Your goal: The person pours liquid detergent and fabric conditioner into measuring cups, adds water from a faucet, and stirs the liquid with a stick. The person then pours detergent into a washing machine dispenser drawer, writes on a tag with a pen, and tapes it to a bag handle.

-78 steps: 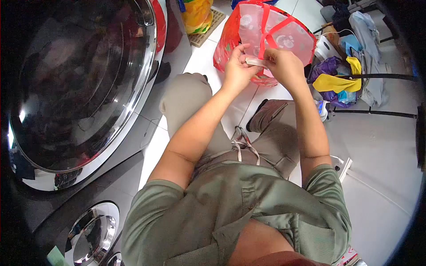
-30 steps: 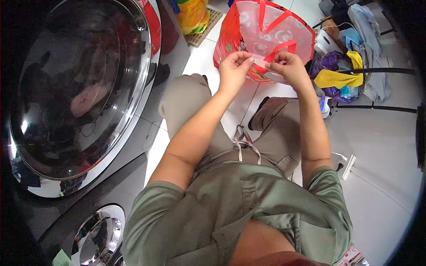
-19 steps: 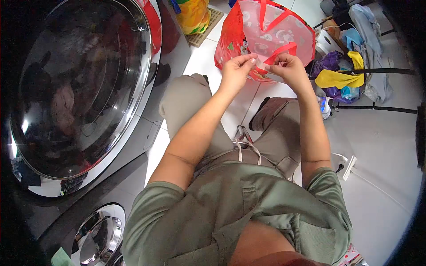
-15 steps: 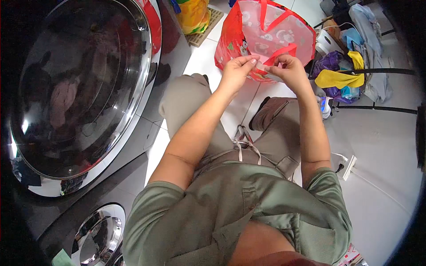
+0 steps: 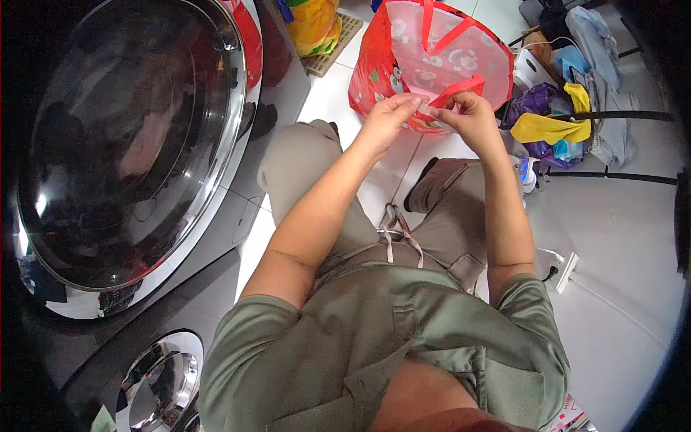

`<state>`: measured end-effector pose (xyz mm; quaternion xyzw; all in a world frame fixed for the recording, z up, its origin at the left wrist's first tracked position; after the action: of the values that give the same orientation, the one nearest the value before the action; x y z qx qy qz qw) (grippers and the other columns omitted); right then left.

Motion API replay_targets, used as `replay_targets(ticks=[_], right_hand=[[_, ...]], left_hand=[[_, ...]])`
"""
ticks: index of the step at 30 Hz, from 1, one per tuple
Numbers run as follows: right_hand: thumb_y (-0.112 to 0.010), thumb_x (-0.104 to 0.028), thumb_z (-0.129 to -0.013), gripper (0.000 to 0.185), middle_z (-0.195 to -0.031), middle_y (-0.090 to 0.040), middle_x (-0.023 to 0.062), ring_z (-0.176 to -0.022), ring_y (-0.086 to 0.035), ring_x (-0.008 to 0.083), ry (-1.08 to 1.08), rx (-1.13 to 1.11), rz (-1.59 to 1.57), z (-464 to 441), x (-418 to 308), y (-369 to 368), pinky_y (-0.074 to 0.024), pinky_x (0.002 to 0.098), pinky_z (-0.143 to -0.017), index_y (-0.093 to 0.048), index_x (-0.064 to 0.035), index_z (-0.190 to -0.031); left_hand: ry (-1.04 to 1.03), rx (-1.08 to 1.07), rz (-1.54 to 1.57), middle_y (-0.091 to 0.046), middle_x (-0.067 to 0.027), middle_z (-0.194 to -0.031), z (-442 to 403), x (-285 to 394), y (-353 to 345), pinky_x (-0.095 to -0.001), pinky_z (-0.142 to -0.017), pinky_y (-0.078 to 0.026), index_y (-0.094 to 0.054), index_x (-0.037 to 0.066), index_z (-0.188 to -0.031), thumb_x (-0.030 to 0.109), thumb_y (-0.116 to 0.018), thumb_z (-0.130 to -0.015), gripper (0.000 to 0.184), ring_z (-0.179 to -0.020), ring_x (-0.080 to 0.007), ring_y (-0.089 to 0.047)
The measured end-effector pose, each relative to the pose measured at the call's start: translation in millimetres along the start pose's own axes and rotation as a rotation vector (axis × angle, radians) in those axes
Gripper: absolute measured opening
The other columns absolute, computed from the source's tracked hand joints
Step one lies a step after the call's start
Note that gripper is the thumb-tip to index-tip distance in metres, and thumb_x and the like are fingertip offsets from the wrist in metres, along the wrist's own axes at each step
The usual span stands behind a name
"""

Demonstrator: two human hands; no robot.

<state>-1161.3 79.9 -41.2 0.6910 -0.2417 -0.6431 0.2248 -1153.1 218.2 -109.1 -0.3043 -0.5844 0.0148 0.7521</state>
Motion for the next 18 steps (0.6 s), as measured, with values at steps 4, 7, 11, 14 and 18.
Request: replay_targets(ticks=[4, 7, 11, 14, 18], right_hand=[[-0.074, -0.015, -0.068, 0.021, -0.061, -0.045, -0.0063, -0.058, -0.039, 0.0033, -0.011, 0.0, -0.03, 0.7, -4.6, 0.7, -0.0316, 0.0207, -0.051, -0.056, -0.0035, -0.066], [-0.074, -0.022, -0.064, 0.027, -0.075, -0.059, 0.0078, -0.069, -0.054, 0.0162, -0.07, -0.012, 0.034, 1.1, 0.0, 1.8, -0.0421, 0.0294, -0.063, -0.059, 0.0, -0.073], [-0.074, -0.016, -0.068, 0.022, -0.062, -0.046, -0.0048, -0.059, -0.039, 0.0044, 0.008, 0.018, 0.024, 1.4, -2.5, 1.2, -0.0321, 0.0213, -0.051, -0.056, -0.0031, -0.066], [-0.074, -0.015, -0.068, 0.022, -0.062, -0.045, -0.0045, -0.058, -0.039, 0.0047, 0.003, 0.016, 0.028, 1.6, -2.6, 2.4, -0.0322, 0.0214, -0.051, -0.056, -0.003, -0.066], [-0.073, -0.025, -0.064, 0.03, -0.075, -0.059, 0.0093, -0.067, -0.054, 0.0173, -0.068, -0.022, 0.053, -0.2, 3.4, 1.7, -0.0419, 0.0291, -0.062, -0.059, 0.0001, -0.071]], left_hand=[[-0.014, -0.027, -0.03, -0.062, -0.004, -0.097, 2.5, 4.2, -3.2, -0.0231, -0.084, -0.04, -0.057, 0.001, -0.111, 0.016, -0.058, -0.084, 0.031, -0.089, -0.0094, -0.055], [0.005, -0.047, -0.037, -0.062, -0.0047, -0.099, 3.8, 4.5, -4.5, -0.0234, -0.084, -0.04, -0.055, 0.0, -0.113, 0.01, -0.063, -0.079, 0.036, -0.09, -0.0099, -0.055], [0.019, -0.046, -0.027, -0.062, -0.0048, -0.099, 3.7, 4.1, -4.6, -0.0237, -0.083, -0.041, -0.055, 0.0, -0.113, 0.008, -0.063, -0.078, 0.037, -0.09, -0.0104, -0.055], [0.023, -0.049, -0.034, -0.062, -0.0049, -0.099, 3.7, 3.9, -5.0, -0.0239, -0.083, -0.041, -0.056, 0.0, -0.111, 0.008, -0.063, -0.079, 0.034, -0.09, -0.0107, -0.056], [0.017, -0.054, -0.043, -0.063, -0.005, -0.098, 4.5, 6.2, -6.6, -0.0246, -0.084, -0.041, -0.058, 0.0, -0.108, 0.009, -0.062, -0.079, 0.031, -0.091, -0.0112, -0.056]])
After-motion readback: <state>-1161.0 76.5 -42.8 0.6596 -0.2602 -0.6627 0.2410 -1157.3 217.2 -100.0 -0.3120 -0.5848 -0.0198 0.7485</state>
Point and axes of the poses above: each hand's wrist, its own z-axis away from the middle knuckle, its own y-axis out of the back of the hand, x = y × z, the point moved 7 cm from there along -z, towards the middle knuckle
